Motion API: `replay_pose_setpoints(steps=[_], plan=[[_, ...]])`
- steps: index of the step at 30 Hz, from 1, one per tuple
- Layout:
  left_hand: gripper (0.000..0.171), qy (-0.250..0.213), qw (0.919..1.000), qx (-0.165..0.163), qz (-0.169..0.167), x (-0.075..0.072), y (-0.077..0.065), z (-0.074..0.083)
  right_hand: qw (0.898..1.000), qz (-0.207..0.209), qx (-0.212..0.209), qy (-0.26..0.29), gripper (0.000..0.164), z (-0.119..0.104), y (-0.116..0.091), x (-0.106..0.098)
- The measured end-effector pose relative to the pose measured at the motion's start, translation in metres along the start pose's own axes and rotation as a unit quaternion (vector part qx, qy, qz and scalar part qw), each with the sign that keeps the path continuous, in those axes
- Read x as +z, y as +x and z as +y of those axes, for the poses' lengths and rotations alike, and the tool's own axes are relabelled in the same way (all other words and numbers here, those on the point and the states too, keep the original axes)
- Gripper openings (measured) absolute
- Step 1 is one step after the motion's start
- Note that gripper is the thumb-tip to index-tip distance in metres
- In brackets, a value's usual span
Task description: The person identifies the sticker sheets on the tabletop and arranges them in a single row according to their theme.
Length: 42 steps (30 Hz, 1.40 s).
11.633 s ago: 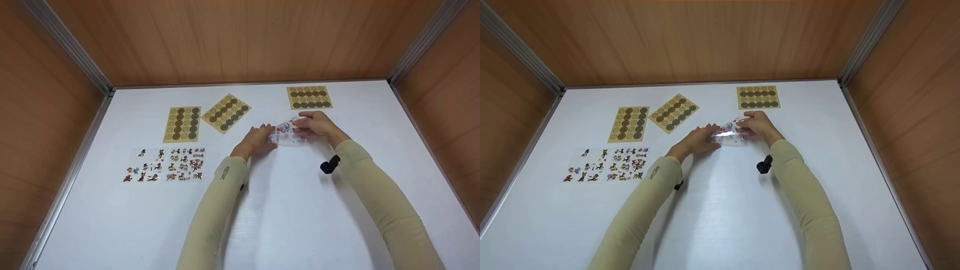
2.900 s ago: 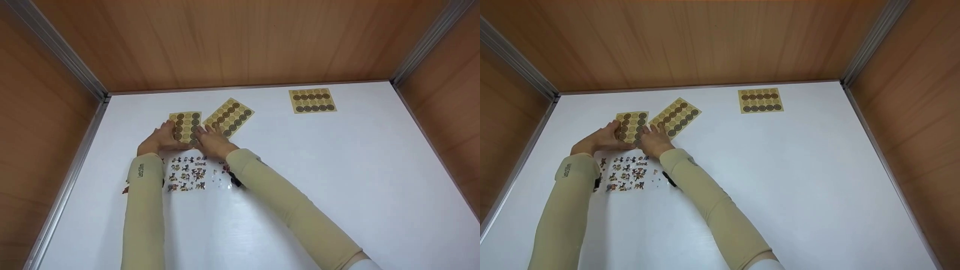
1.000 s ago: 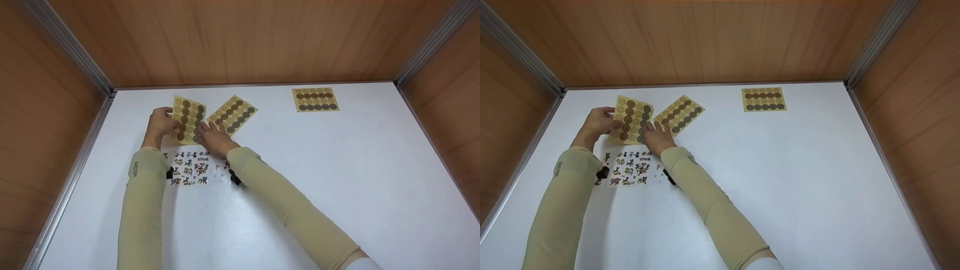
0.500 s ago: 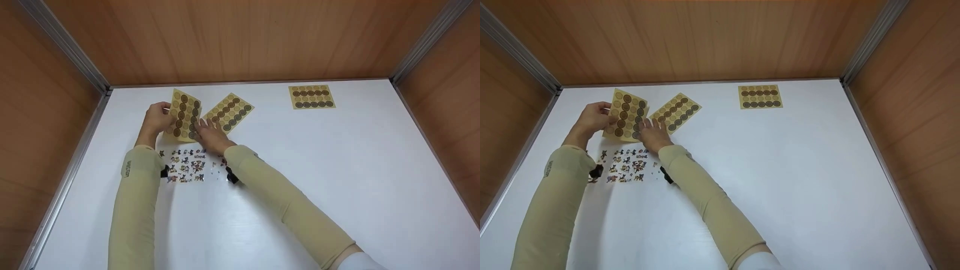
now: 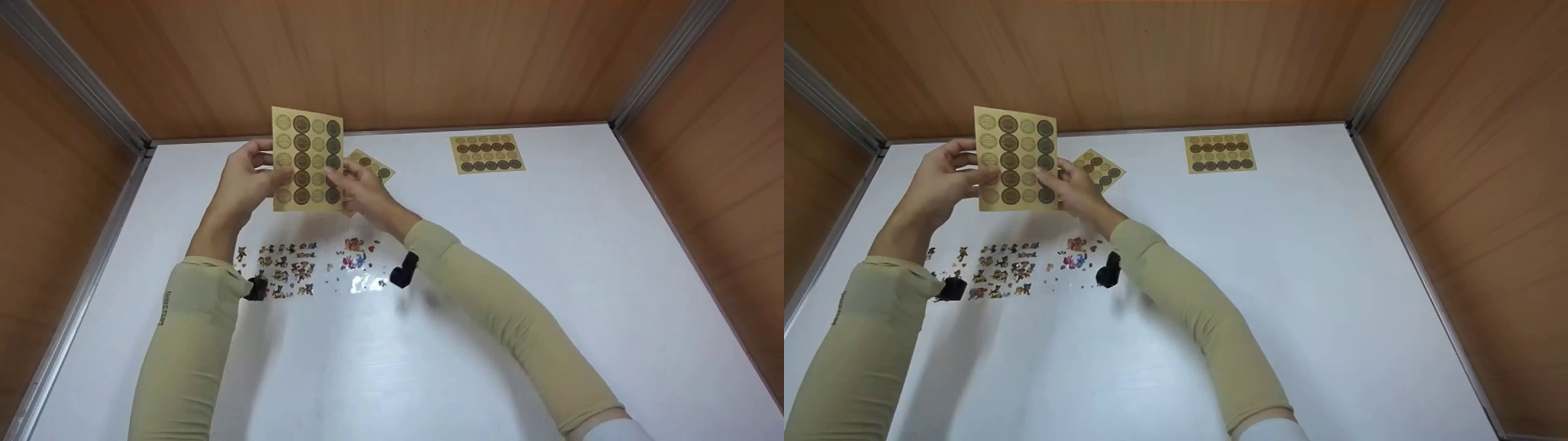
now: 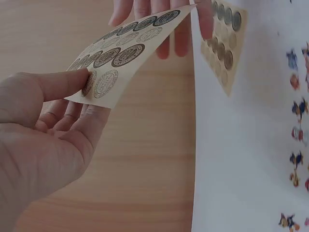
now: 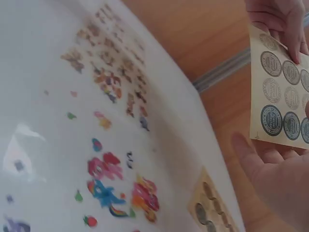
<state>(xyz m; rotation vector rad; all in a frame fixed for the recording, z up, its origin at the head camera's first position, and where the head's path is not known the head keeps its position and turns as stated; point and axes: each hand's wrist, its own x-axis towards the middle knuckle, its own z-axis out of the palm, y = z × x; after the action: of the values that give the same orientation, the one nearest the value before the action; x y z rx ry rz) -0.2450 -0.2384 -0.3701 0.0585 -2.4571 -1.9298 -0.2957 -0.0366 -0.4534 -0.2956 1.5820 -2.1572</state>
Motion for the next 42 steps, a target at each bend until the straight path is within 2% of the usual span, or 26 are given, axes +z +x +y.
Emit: replay_pose_setpoints(steps=[3,5,10,17,22,28,32,37,42], plan=[[0.041,-0.065,0.9977,0.003,-0.017,0.018,-0.009,0.008,0.999,-0.027,-0.015,0.010,0.040,-0.025,-0.019,-0.020],[0.043,-0.089,0.9955,0.003,-0.031,0.032,-0.015,0.012,0.999,-0.029,-0.028,-0.004,0.038,-0.041,-0.034,-0.034],[0.045,-0.088,0.9933,0.008,-0.074,0.070,-0.027,0.015,0.997,-0.006,-0.047,-0.060,0.037,-0.067,-0.071,-0.072],[0.039,-0.071,0.9895,0.009,-0.125,0.119,-0.032,0.002,0.986,0.009,-0.045,-0.160,0.041,-0.068,-0.116,-0.122],[0.040,-0.034,0.9895,0.000,-0.140,0.145,-0.036,-0.015,0.979,0.025,-0.021,-0.199,0.046,-0.055,-0.133,-0.142],[0.042,0.039,0.9868,-0.023,-0.156,0.166,-0.042,-0.035,0.974,0.031,0.006,-0.225,0.058,-0.035,-0.143,-0.159],[0.042,0.078,0.9830,-0.036,-0.162,0.177,-0.045,-0.045,0.965,0.026,0.016,-0.259,0.065,-0.024,-0.149,-0.166],[0.041,0.135,0.9772,-0.050,-0.156,0.184,-0.049,-0.056,0.951,0.023,0.027,-0.306,0.068,-0.014,-0.151,-0.168],[0.038,0.176,0.9723,-0.043,-0.148,0.188,-0.051,-0.064,0.939,0.024,0.037,-0.340,0.078,-0.005,-0.152,-0.169]])
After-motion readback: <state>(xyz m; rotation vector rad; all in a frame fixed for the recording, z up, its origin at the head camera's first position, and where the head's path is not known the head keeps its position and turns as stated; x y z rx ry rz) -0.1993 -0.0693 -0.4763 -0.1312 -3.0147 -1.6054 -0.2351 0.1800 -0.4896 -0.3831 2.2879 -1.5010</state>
